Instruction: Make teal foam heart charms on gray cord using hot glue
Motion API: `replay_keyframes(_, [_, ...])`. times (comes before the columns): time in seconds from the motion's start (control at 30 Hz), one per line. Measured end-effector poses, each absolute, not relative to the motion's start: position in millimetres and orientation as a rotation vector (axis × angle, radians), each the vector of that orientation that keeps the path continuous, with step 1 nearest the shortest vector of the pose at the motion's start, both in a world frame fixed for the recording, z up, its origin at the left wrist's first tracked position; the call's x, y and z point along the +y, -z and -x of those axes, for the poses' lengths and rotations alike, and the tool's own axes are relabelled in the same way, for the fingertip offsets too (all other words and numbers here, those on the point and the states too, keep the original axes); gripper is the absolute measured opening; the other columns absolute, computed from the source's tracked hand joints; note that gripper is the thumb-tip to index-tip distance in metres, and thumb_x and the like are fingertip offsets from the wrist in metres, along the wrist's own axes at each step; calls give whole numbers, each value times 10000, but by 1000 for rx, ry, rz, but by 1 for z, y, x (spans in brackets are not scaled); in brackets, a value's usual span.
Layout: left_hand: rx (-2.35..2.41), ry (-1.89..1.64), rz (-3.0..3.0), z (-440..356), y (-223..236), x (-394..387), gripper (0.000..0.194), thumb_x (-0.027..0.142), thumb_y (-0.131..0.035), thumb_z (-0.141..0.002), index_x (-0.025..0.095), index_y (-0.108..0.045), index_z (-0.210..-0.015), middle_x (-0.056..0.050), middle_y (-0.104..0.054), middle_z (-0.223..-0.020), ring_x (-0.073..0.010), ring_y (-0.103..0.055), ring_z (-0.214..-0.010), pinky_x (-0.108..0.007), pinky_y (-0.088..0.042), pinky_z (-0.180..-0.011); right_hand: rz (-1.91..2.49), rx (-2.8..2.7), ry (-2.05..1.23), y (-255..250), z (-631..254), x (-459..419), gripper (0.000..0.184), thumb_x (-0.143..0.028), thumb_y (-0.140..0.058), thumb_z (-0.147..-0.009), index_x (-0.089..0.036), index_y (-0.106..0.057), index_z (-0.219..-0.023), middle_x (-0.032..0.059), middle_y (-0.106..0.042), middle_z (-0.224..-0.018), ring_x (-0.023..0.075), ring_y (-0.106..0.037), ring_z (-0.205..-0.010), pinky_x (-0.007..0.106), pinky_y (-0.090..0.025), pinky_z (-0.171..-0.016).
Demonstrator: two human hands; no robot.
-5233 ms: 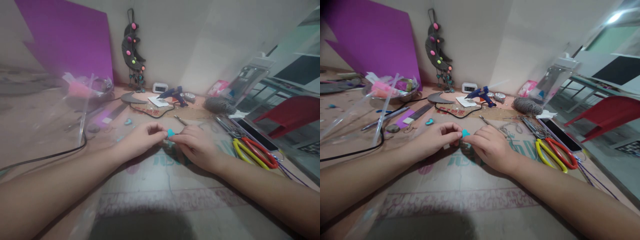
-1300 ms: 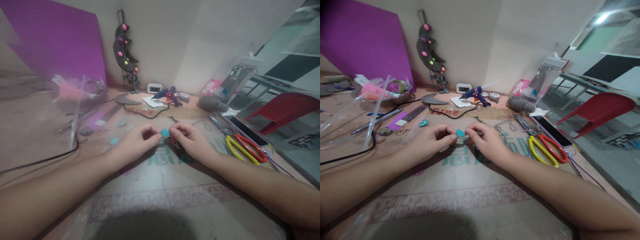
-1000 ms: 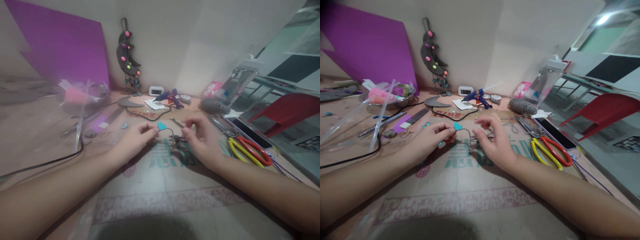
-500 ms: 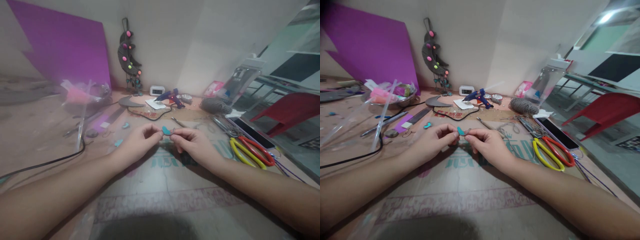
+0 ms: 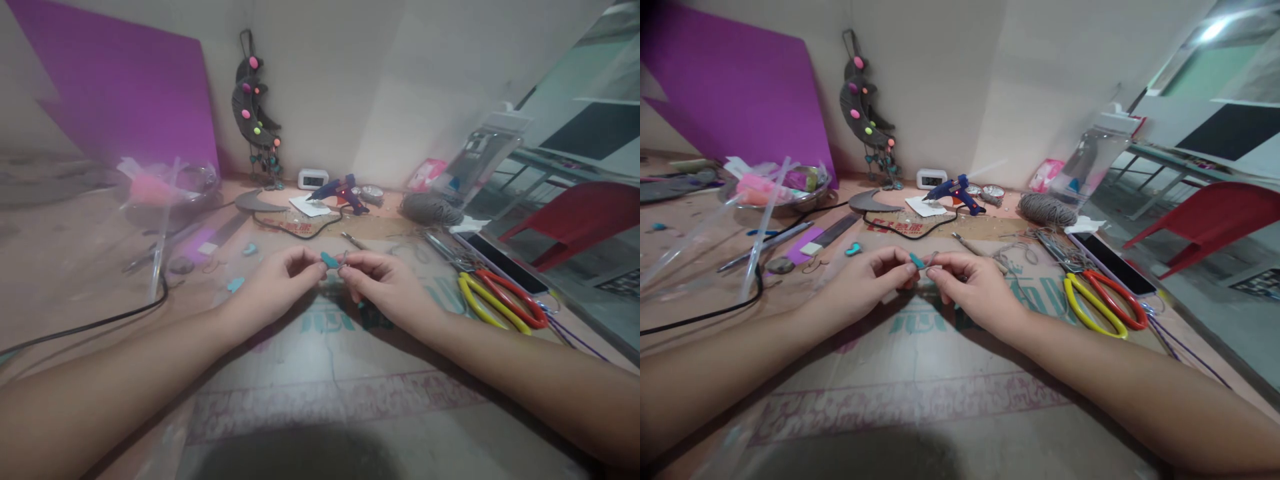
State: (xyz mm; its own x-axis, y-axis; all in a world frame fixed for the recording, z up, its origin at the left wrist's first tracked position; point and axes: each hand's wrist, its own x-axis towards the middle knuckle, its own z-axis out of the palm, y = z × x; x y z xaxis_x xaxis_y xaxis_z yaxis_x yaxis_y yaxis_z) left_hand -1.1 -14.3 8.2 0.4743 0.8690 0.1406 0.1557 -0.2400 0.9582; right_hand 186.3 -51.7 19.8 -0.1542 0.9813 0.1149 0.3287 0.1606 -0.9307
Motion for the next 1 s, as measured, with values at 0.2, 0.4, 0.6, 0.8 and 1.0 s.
replay_keyframes(0.2, [907,-906,-1708,1,-10,-15,182,331,-566,-869,173,-589,-781,6,-601,-742,-143,-556,-712,-259,-431,-670,1277,-1657,-978,-18,-186,-50,299,-374,-699,-776,-193,-649,-1010,-66,-559,-571,94,-526,-498,224,-426,-502])
replay_keyframes(0.4, [918,-845,-1855,2,-10,-20,205,349,-532,-901,180,-609,-816,0,-623,-783,-162,-572,-759,-268,-427,-684,1304,-1664,-923,-20,-185,-51,220,-384,-661,-818,-174,-621,-871,-38,-589,-616,88,-526,-525,223,-416,-530])
replay_keyframes(0.6, [835,-845,-1985,3,-10,-25,214,310,-498,-926,205,-680,-966,-22,-705,-892,-189,-627,-824,-292,-459,-751,1224,-1589,-992,-22,-186,-50,214,-393,-641,-829,-188,-582,-837,-71,-529,-559,80,-503,-485,220,-406,-510])
replay_keyframes(0.8, [772,-924,-1684,6,-7,-21,291,286,-441,-931,183,-656,-1098,-55,-694,-954,-187,-637,-879,-310,-492,-830,1231,-1486,-1018,-21,-188,-47,231,-415,-654,-823,-197,-589,-861,-83,-513,-540,71,-472,-466,215,-394,-487])
replay_keyframes(1.0, [966,-992,-1581,4,-11,-13,374,475,-470,-928,141,-633,-971,-59,-649,-886,-175,-612,-790,-304,-488,-747,1185,-1485,-1144,-18,-188,-46,244,-409,-675,-805,-197,-554,-819,-85,-507,-556,63,-474,-469,200,-382,-474])
